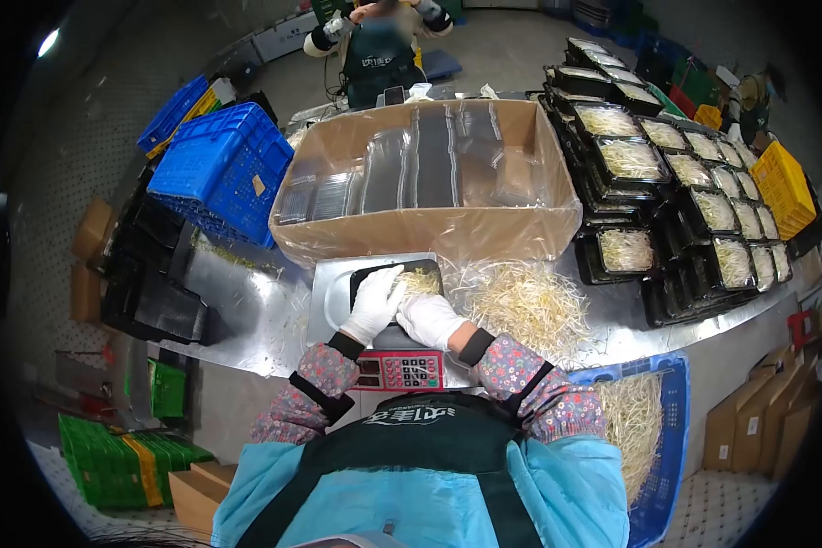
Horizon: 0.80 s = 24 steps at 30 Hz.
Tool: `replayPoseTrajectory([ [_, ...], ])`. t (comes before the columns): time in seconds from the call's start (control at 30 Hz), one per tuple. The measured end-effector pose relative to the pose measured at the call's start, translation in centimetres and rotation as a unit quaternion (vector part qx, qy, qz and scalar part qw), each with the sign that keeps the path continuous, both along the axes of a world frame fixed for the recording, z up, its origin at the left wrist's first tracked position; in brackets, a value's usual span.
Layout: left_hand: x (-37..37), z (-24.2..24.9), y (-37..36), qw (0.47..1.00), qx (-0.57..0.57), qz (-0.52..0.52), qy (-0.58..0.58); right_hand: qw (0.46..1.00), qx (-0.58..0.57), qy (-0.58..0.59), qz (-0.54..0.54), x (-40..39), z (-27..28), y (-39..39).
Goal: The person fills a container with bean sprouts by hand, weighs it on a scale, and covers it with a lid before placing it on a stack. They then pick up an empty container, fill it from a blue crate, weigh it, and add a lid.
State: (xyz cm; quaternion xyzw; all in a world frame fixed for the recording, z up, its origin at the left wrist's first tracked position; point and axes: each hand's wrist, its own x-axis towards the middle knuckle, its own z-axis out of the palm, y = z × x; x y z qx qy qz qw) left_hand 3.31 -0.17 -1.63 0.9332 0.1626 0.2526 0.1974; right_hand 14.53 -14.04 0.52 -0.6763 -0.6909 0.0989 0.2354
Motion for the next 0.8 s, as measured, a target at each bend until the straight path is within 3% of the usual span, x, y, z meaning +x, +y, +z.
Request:
replayPoseTrajectory([
  [0.07, 0.1, 0.4, 0.0, 0.999, 0.026, -0.007, -0.024, 0.998, -0.044, -0.031, 0.028, 0.9, 2.9, -0.8],
  [0.17, -0.6, 2.6, -0.6, 0.997, 0.042, -0.002, -0.071, 0.983, -0.098, 0.088, 0.127, 4.3, 7.1, -1.3],
  [0.23, -1.1, 4.8, -1.1, 0.992, -0.007, 0.000, -0.123, 0.983, -0.017, 0.181, 0.036, 8.4, 8.6, -0.6],
  [0.3, -2.1, 7.8, -1.4, 0.986, -0.060, 0.031, -0.153, 0.973, 0.074, 0.188, -0.108, 13.8, 9.1, 0.7],
  [0.37, -4.0, 10.5, -1.5, 0.979, -0.080, 0.078, -0.170, 0.941, 0.211, 0.092, -0.247, 19.6, 7.8, 1.9],
  [0.4, -5.0, 9.9, -0.9, 0.970, -0.123, 0.086, -0.189, 0.917, 0.212, -0.010, -0.337, 22.3, 6.7, 1.9],
  [0.47, -7.0, 11.1, -1.2, 0.942, -0.214, 0.107, -0.236, 0.901, 0.106, -0.164, -0.386, 29.5, 0.0, 2.3],
  [0.53, -9.5, 10.2, -0.6, 0.929, -0.235, 0.155, -0.241, 0.915, -0.187, -0.016, -0.357, 31.0, 0.6, 1.8],
  [0.63, -12.7, 7.9, 0.5, 0.905, -0.263, 0.215, -0.256, 0.916, -0.088, -0.031, -0.390, 28.1, 2.2, 1.0],
  [0.73, -14.7, 9.2, -0.2, 0.877, -0.308, 0.241, -0.279, 0.922, 0.025, 0.018, -0.385, 29.1, 0.9, 0.5],
  [0.8, -16.4, 8.1, 1.2, 0.889, -0.274, 0.251, -0.269, 0.933, 0.174, 0.036, -0.314, 30.3, 1.5, 0.3],
])
